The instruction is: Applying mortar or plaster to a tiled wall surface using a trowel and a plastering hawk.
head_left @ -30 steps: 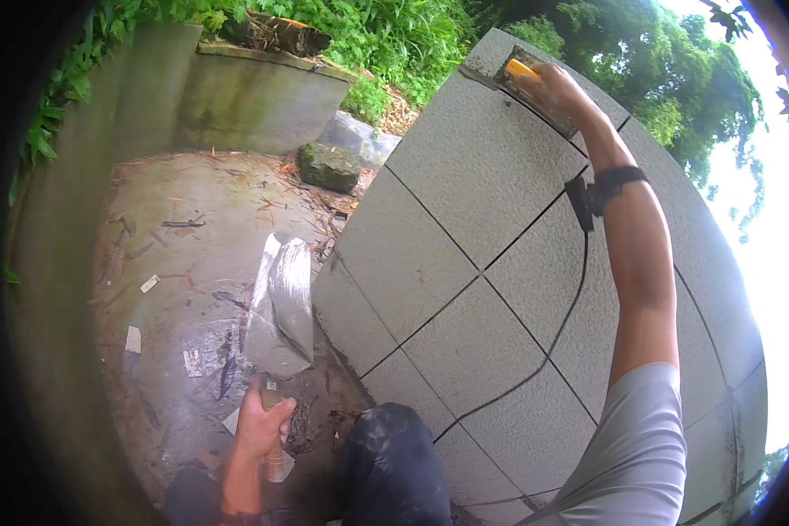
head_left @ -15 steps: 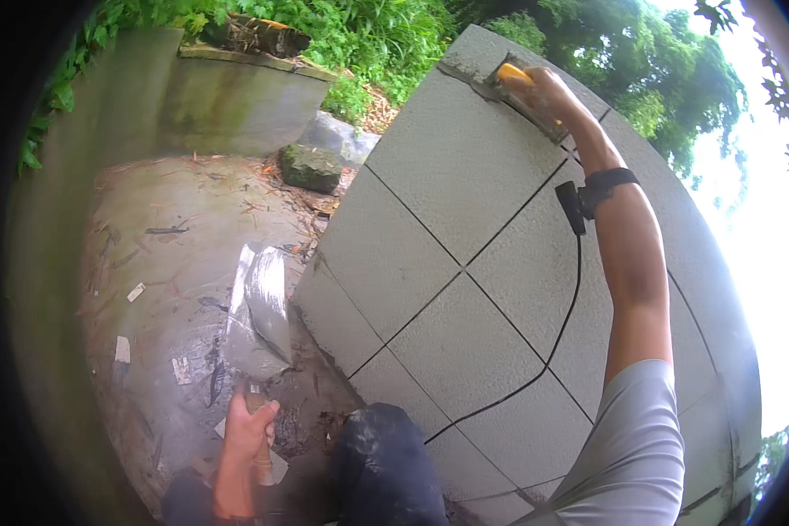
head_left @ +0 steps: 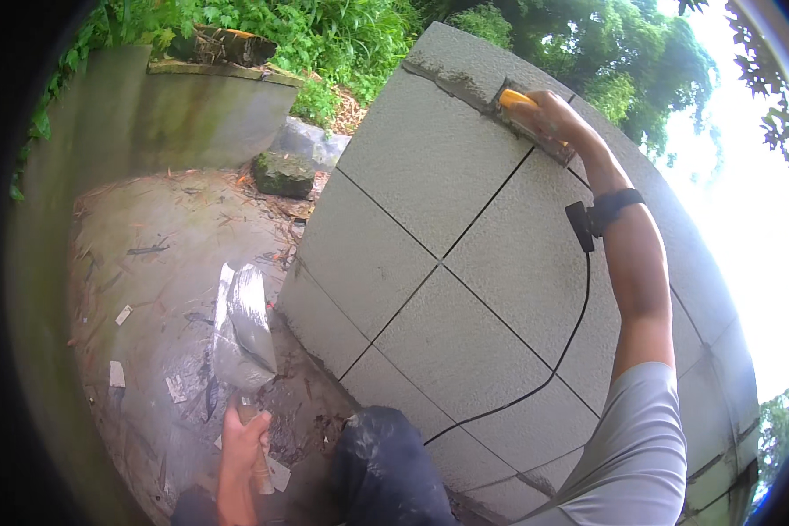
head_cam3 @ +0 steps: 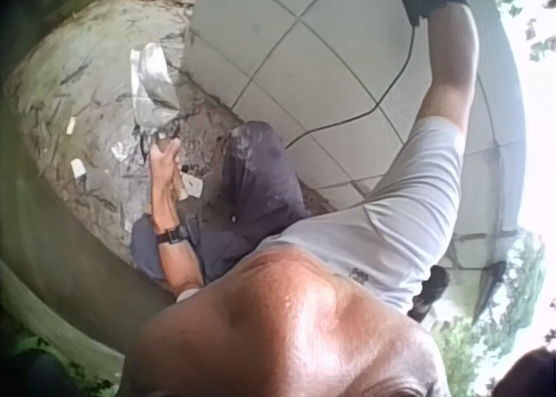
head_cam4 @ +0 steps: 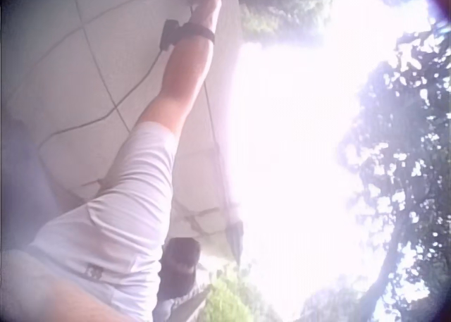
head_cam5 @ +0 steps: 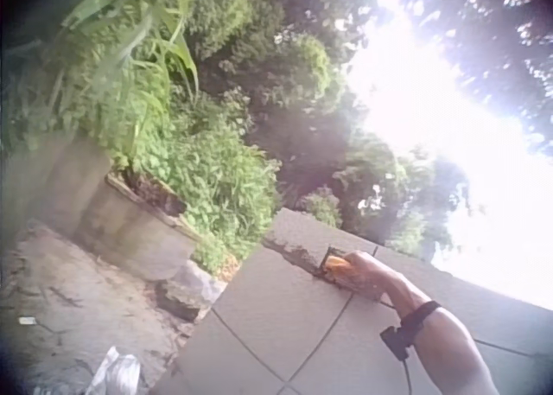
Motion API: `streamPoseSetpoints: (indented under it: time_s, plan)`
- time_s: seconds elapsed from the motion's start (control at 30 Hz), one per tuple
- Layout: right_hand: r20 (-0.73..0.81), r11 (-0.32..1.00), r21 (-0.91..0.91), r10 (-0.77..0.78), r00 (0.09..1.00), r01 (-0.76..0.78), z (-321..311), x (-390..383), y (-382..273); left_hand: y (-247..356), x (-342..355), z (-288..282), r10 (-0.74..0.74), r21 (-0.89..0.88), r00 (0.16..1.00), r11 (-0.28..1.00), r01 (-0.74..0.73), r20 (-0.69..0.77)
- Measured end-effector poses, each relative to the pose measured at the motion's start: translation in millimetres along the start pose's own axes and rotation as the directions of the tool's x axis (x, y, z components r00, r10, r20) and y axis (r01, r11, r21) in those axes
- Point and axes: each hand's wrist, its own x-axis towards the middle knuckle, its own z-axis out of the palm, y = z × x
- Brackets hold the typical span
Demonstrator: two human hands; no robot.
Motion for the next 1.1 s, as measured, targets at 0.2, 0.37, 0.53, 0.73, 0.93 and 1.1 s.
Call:
streamPoseSetpoints:
  time_s: [0.2,0.37,0.53,0.73,0.93,1.1]
  plan:
    - [-0.387,0.844,-0.533,-0.307,0.870,0.061,7,6,-29,-7,5,3,0.032,-0.002,0.999,0.999,-0.032,-0.014]
    - [-0.246,0.925,-0.343,-0.255,0.935,0.162,59,20,-63,-7,0,-4,0.006,0.049,1.000,0.999,-0.005,-0.023]
    - [-0.253,0.865,-0.417,-0.407,0.878,0.280,81,104,-97,-13,6,-1,0.024,0.066,0.999,0.998,-0.023,-0.025]
    - [-0.171,0.935,-0.352,-0.112,0.979,0.046,113,180,-130,-7,-10,19,-0.004,0.100,0.968,0.995,0.030,-0.252]
    - [-0.179,0.903,-0.425,-0.014,0.984,-0.064,144,198,-115,-11,-8,23,0.075,0.150,0.970,0.988,-0.041,-0.232]
    - [-0.045,0.871,-0.474,0.127,0.991,-0.133,107,170,-140,-6,-9,16,0.058,0.109,0.983,0.993,-0.039,-0.176]
